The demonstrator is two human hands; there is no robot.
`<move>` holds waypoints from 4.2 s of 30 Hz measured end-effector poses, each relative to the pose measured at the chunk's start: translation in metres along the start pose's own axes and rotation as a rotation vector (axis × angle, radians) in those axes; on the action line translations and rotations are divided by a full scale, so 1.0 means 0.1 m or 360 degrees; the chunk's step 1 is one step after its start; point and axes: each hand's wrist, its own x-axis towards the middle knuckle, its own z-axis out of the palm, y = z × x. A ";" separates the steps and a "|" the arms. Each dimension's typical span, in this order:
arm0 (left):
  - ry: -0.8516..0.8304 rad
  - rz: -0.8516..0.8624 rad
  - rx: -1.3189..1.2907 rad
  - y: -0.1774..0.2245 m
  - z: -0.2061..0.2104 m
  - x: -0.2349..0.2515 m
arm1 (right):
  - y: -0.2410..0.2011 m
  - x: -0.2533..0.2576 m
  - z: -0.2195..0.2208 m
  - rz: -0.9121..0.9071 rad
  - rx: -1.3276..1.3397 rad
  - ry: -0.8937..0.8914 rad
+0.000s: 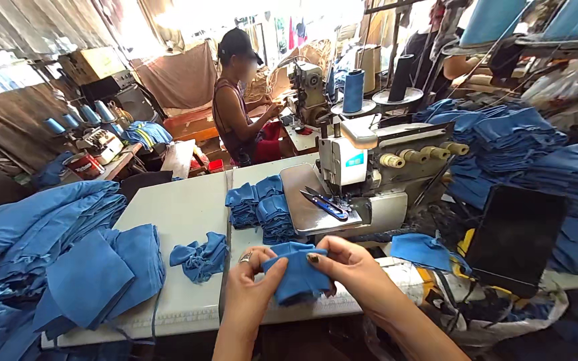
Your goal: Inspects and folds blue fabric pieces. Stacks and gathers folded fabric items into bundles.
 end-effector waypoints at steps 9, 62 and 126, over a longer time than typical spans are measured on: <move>0.0398 -0.0400 0.0329 -0.57 0.37 0.02 | 0.69 0.17 0.07 -0.0503 -0.1300 0.0584; 0.0425 -0.0424 -0.2026 -0.01 0.52 -0.93 | 0.14 -0.52 0.40 -0.0976 -0.0945 -0.0135; 0.0023 -0.0301 -0.2633 -0.02 0.39 -0.98 | -0.18 -0.58 0.28 -0.1029 -0.0931 -0.0271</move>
